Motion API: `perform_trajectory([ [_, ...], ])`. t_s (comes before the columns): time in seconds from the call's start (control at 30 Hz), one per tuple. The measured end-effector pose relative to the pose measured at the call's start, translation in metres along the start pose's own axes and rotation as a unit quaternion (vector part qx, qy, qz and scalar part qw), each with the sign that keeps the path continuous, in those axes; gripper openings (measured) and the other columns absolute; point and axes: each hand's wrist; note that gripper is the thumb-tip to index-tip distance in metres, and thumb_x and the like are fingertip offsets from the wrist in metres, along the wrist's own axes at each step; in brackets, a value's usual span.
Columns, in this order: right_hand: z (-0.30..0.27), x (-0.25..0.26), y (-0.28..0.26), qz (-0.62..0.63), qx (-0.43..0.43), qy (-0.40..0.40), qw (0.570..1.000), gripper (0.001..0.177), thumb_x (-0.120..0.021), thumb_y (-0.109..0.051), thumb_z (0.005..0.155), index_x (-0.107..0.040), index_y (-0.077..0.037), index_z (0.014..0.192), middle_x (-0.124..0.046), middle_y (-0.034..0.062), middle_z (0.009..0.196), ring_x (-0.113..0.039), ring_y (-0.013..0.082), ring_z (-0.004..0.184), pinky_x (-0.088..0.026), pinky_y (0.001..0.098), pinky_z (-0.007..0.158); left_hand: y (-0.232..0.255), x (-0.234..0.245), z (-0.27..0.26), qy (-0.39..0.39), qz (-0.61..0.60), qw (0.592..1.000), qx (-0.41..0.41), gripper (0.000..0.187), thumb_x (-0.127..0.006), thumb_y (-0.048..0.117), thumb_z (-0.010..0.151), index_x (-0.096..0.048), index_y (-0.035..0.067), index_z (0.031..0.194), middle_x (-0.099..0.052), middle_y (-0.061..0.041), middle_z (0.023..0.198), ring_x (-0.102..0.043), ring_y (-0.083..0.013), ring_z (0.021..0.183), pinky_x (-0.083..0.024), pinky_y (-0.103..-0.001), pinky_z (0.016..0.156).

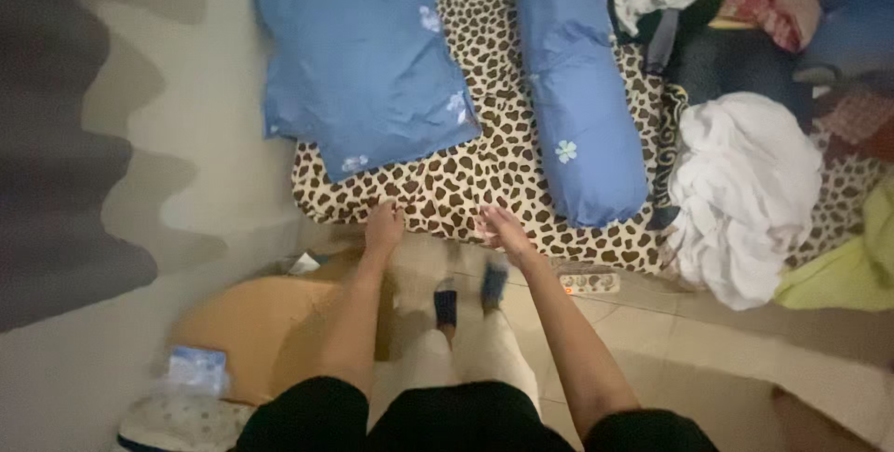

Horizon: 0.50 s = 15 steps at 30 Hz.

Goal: The person arranges pillows and a bolster on a leopard-print bed, tucks in the mattress cover at the edges, and then folds a white shirt on top of the mattress.

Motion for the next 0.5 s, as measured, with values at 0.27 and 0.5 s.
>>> perform_trajectory([
  [0.27, 0.118, -0.005, -0.091, -0.122, -0.024, 0.01, 0.992, 0.049, -0.04, -0.039, 0.106, -0.053, -0.011, 0.144, -0.066, 0.0076, 0.132, -0.063, 0.0219, 0.119, -0.052, 0.0418, 0.1, 0.027, 0.01, 0.073, -0.028, -0.197, 0.974, 0.106, 0.053, -0.051, 0.034, 0.103, -0.046, 0.012, 0.151, -0.049, -0.019, 0.149, -0.05, -0.0366, 0.134, -0.04, -0.048, 0.112],
  [0.5, 0.263, 0.007, -0.067, -0.169, -0.007, 0.009, 0.986, 0.053, -0.048, -0.044, 0.101, -0.055, -0.011, 0.142, -0.07, 0.0099, 0.12, -0.062, 0.0244, 0.102, -0.055, 0.0412, 0.091, -0.025, -0.018, 0.18, 0.022, -0.482, 0.795, 0.368, 0.076, -0.06, 0.031, 0.1, -0.019, 0.016, 0.162, -0.02, -0.011, 0.166, -0.045, -0.0327, 0.139, -0.045, -0.051, 0.112],
])
Point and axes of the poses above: each hand's wrist, its own z-axis towards the middle knuckle, its own x-axis out of the back of the hand, y = z × x
